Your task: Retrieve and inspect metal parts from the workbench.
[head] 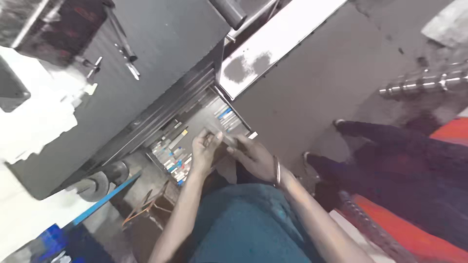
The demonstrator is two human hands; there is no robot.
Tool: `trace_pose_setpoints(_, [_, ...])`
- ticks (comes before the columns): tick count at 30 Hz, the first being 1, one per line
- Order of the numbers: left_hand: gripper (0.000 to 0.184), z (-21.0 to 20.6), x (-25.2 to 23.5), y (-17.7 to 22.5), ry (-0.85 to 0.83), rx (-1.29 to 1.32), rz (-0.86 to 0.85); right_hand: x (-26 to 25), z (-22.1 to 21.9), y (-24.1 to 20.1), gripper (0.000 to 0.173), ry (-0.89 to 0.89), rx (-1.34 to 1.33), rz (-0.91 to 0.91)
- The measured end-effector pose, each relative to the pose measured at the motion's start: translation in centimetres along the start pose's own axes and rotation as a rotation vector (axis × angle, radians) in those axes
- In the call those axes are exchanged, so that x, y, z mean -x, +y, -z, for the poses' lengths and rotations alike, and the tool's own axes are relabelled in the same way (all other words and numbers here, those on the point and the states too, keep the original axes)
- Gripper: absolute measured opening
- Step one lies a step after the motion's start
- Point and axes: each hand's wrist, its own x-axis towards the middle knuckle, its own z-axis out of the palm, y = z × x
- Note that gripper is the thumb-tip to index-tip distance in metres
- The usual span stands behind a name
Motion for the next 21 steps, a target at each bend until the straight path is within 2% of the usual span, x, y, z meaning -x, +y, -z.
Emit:
trace_pose_setpoints(4, [0.045,0.6,4.3,7.2,0.027,0.078,-0.195,-0.5,-3.7,-7.5,0.044,-0.058,-0.079,0.254])
trace_pose_setpoints(8, [0.037,2.0,7.4,14.2,0.019,0.188,-0.364,0.5,-8.5,-13.3,0.048,0.132,0.116,0.470])
trace_pose_setpoints(10, [0.038,2.8,8.9,17.8,0.094,0.276,-0.472,1.4,-10.3,-15.6,0.049,0.157,0.172,0.564])
trace_pose_setpoints(12, [0.044,4.8,10.3,21.9,0.217,0.305,-0.628,2.7,-11.7,-16.7,0.048,0.069,0.142,0.633])
trace_pose_setpoints(14, [0.053,7.4,11.7,25.4,0.247,0.299,-0.773,3.6,-12.6,-16.8,0.046,-0.055,0.082,0.664])
trace_pose_setpoints(16, [0.050,9.0,13.3,26.6,0.212,0.266,-0.811,3.9,-13.3,-17.1,0.050,-0.139,0.000,0.670])
trace_pose_setpoints(17, [0.042,9.6,14.1,26.4,0.165,0.229,-0.801,3.9,-13.5,-17.3,0.054,-0.155,-0.036,0.674])
trace_pose_setpoints(19, [0.026,10.5,15.4,25.0,0.004,0.154,-0.752,3.9,-13.6,-17.8,0.056,-0.142,-0.069,0.704])
trace_pose_setpoints(21, [0.026,10.5,16.3,23.8,-0.164,0.056,-0.740,3.8,-13.3,-18.3,0.054,-0.105,-0.040,0.753])
